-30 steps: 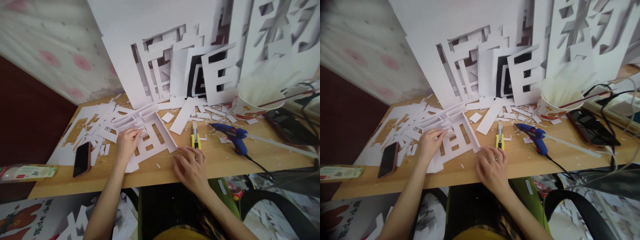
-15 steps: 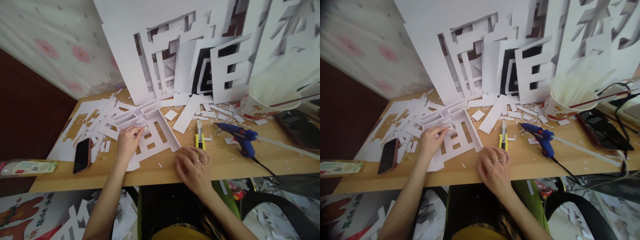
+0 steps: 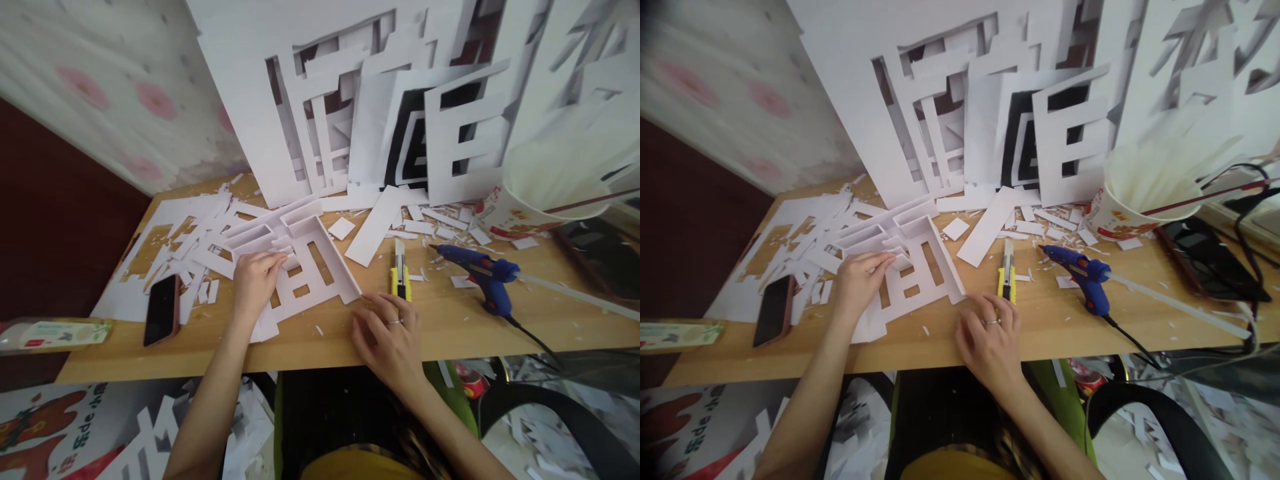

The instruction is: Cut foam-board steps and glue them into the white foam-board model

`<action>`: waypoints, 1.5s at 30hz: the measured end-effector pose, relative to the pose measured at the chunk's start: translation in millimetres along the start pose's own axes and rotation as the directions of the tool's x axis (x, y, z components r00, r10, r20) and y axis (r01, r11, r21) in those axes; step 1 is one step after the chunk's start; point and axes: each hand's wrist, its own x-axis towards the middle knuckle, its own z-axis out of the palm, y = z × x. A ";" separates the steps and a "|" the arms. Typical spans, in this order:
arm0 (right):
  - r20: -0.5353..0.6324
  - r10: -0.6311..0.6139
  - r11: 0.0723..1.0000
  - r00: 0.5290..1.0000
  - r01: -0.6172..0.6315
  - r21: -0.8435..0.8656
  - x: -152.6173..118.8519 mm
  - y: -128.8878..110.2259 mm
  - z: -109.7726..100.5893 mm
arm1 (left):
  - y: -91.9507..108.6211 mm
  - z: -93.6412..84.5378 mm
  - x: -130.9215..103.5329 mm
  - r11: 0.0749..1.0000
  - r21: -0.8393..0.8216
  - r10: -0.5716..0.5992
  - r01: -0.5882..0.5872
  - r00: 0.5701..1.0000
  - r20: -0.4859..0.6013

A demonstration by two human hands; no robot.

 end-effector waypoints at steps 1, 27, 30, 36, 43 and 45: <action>0.001 0.000 1.000 1.000 0.000 -0.002 0.2 -0.1 0.0 | 0.2 0.1 -0.4 1.000 0.009 -0.007 0.007 1.000 -0.006; 0.000 0.011 1.000 1.000 -0.011 0.015 0.0 2.2 -1.0 | 8.3 -6.1 -1.0 0.999 -0.027 -0.031 0.027 0.983 -0.180; 0.001 0.003 1.000 1.000 -0.003 0.009 0.6 3.4 -0.5 | 3.1 -14.0 3.1 0.991 -0.111 -0.093 0.076 0.983 -0.156; -0.031 -0.015 1.000 0.999 0.015 0.001 2.3 6.0 0.0 | -13.8 -10.9 8.7 0.971 -0.227 -0.101 0.075 0.989 -0.104; -0.032 -0.048 0.998 0.998 0.047 -0.028 6.9 8.4 -2.6 | -13.9 -7.5 5.8 0.969 -0.225 -0.111 0.101 0.993 -0.030; 0.002 -0.024 0.997 1.000 0.024 -0.069 5.8 7.7 -2.2 | -12.8 -8.3 6.1 0.968 -0.223 -0.119 0.114 0.993 -0.010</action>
